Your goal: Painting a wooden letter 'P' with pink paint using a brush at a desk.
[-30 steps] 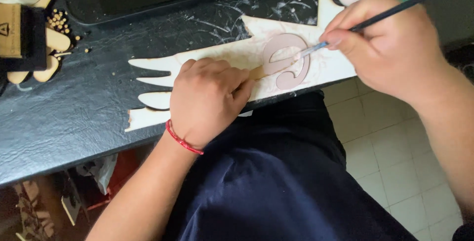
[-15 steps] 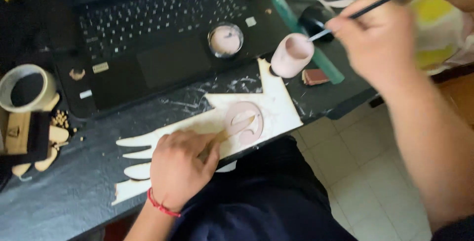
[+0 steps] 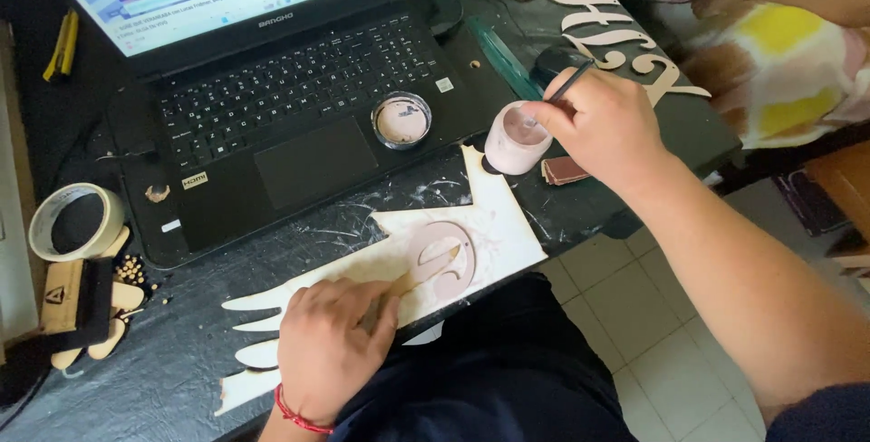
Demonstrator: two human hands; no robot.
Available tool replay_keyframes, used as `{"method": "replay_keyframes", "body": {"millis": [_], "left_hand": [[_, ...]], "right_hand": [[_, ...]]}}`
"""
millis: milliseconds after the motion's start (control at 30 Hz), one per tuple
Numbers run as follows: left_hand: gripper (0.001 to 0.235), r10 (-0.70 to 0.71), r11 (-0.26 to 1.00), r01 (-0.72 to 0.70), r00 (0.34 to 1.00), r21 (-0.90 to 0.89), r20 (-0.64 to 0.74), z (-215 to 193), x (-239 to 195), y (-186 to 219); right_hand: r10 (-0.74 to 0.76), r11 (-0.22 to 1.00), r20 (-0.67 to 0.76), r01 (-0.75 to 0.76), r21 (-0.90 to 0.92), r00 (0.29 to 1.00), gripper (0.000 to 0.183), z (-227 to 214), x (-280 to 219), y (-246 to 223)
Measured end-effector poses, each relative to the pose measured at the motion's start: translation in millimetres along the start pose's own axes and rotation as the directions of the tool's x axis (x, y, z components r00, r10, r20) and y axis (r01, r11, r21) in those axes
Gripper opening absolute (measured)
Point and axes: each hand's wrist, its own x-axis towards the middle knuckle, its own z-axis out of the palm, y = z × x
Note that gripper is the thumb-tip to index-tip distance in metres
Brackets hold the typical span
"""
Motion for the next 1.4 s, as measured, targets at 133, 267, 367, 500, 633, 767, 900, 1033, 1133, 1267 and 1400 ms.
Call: {"method": "replay_keyframes", "body": {"millis": [133,267,367,500,633,767,900,1033,1133,1267,1400], "left_hand": [[0.013,0.002,1.000,-0.002,1.000,-0.004,0.003,-2,0,1],[0.012,-0.008,1.000,0.008,1.000,-0.002,-0.023,-1,-1,0],[0.011,-0.019,1.000,0.018,1.000,-0.013,-0.017,-1,0,0],[0.006,-0.021,0.999,0.020,0.999,-0.033,-0.025,-4,2,4],[0.026,0.025,0.999,-0.028,0.999,-0.046,-0.047,-14,9,9],[0.024,0.039,0.999,-0.040,0.998,-0.017,-0.052,-11,1,5],[0.027,0.039,0.999,-0.041,0.998,-0.029,-0.056,-6,-1,2],[0.026,0.055,0.998,-0.057,0.995,-0.030,-0.080,-4,-1,0],[0.027,0.068,0.998,-0.068,0.994,0.012,-0.085,-1,-3,-1],[0.027,0.068,0.997,-0.071,0.993,-0.031,-0.094,-4,-1,-1],[0.030,0.069,0.997,-0.073,0.993,-0.037,-0.101,-3,-2,-1]], "right_hand": [[0.083,0.996,0.045,-0.085,0.030,0.995,0.031,-3,1,-3],[0.178,0.970,-0.064,-0.164,0.179,0.982,0.021,-29,4,-14],[0.396,0.844,-0.117,-0.311,0.437,0.911,0.017,-45,-3,-13],[0.599,0.474,-0.026,-0.328,0.817,0.801,0.024,-57,-21,-24],[0.593,0.264,0.109,-0.321,0.910,0.797,0.039,-45,-50,-43],[0.422,0.430,0.112,-0.308,0.849,0.900,0.038,-43,-68,-95],[0.223,0.587,0.145,-0.252,0.769,0.964,0.013,-44,-67,-136],[0.188,0.630,0.196,-0.271,0.728,0.963,0.007,-37,-68,-140],[0.150,0.699,0.193,-0.242,0.673,0.970,0.010,-34,-72,-138],[0.149,0.729,0.222,-0.259,0.634,0.964,0.010,-32,-71,-137],[0.109,0.744,0.246,-0.243,0.623,0.963,0.012,-33,-71,-135]]}}
